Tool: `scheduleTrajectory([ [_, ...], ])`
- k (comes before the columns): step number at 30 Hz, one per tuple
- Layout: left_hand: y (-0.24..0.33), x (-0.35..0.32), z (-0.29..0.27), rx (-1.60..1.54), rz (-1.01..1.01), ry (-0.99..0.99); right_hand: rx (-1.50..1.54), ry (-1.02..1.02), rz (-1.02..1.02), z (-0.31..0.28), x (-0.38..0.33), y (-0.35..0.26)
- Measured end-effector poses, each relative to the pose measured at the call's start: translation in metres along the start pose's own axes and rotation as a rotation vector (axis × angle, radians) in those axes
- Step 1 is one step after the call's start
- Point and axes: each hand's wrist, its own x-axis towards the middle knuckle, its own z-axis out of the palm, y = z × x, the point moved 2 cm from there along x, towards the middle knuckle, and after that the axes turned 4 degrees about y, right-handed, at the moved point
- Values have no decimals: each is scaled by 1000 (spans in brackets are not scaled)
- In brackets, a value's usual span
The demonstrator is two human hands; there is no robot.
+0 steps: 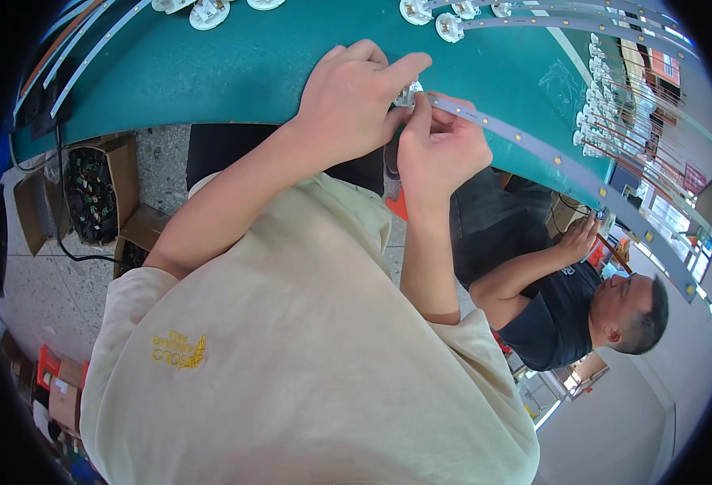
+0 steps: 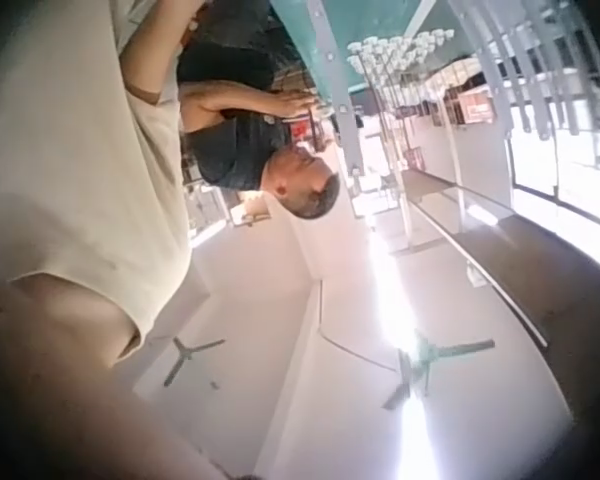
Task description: Assembling circular lighting components onto long LED strips at a manual workstation.
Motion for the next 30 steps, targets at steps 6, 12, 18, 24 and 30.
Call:
scheduleTrajectory([
  [6,0,1,2,-3,-8,-11,-15,26,-66,2,3,1],
  [12,1,-1,-7,-62,76,36,153,-18,90,-5,1,-4],
  [18,10,5,-27,-446,61,36,526,-15,300,-51,4,-37],
  [24,54,17,-58,-427,224,277,663,-65,217,-96,18,-58],
  [30,73,22,-62,-389,356,415,832,-84,211,-112,21,-68],
])
